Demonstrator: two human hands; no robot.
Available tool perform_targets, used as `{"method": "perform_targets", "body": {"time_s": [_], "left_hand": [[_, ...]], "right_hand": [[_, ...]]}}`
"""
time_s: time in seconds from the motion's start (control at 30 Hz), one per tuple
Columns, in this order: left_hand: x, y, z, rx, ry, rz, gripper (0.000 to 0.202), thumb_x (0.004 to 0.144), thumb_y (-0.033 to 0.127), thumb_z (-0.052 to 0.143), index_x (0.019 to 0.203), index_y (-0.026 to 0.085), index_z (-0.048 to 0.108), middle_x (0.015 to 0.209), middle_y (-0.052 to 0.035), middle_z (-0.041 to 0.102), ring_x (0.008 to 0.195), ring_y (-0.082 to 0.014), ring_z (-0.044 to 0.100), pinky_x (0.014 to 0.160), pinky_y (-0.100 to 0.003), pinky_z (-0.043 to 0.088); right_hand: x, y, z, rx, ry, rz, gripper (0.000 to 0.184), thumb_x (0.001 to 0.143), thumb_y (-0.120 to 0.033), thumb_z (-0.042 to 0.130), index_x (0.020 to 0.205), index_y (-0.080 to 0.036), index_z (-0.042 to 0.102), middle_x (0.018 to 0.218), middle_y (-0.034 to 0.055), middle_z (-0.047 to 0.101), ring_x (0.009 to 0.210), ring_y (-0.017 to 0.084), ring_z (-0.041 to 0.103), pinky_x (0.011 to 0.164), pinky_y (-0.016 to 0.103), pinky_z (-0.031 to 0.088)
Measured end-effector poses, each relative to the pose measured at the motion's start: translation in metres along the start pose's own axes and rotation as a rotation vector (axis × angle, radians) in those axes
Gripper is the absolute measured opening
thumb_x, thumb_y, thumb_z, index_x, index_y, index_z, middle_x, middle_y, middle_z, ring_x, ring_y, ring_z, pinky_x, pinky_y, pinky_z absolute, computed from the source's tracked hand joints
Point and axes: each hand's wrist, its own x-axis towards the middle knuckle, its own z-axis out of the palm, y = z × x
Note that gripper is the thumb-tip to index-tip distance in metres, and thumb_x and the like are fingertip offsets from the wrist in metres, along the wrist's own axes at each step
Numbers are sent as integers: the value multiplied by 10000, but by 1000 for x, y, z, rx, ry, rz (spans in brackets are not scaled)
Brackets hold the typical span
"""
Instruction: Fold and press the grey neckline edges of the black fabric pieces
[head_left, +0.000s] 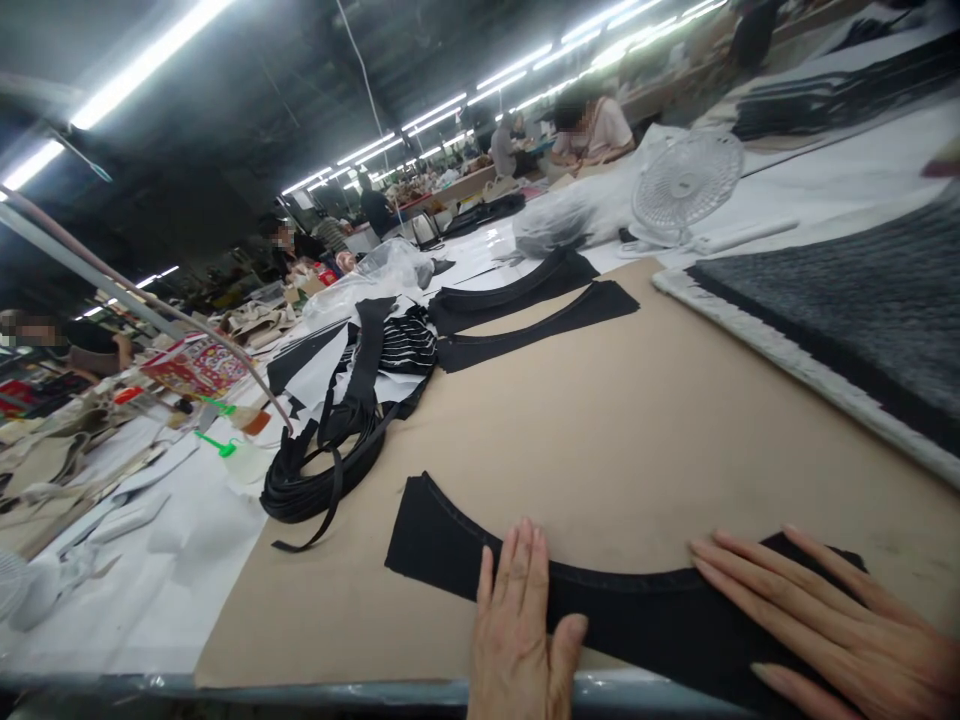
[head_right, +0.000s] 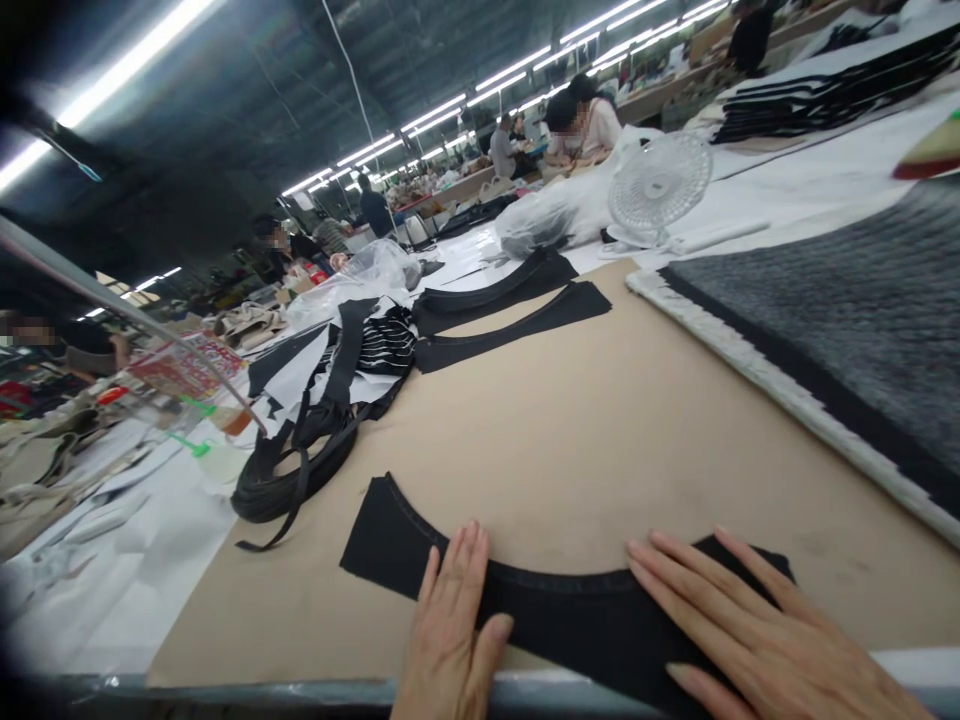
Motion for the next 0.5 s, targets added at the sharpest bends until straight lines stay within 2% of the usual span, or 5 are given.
{"method": "perform_targets", "body": {"time_s": [0.13,0.23,0.4,0.5], "left_hand": [[-8,-14,1,90,22,-25,632,979,327,331,1520,120,77,1495,-94,361,1365,-242,399,1025,-484,442],[-15,-20,6,122,14,18,666,950,359,405,1515,128,141,1506,-74,355,1370,-225,390,1041,-429,417],[-17,-22,12,147,65,35,648,931,354,445,1497,124,227,1510,-68,363,1384,-203,362,1129,-391,279],[-11,-15,9,111,124,26,603,934,322,438,1487,145,274,1512,-65,363,1397,-207,338,1182,-391,145]], "right_hand": [[8,-8,-12,-5,-28,69,729,879,-386,515,1529,-241,219,1454,47,433,1274,313,462,1159,536,176],[20,-23,-15,-26,-65,12,741,878,-418,528,1526,-213,232,1477,72,389,1289,318,443,1157,559,157],[36,-35,-16,12,-140,-72,738,892,-421,544,1520,-186,238,1469,93,391,1276,303,464,1068,541,364],[39,-35,-18,-1,-151,-79,729,888,-411,546,1515,-183,253,1470,93,389,1269,303,471,1060,543,370]]}}
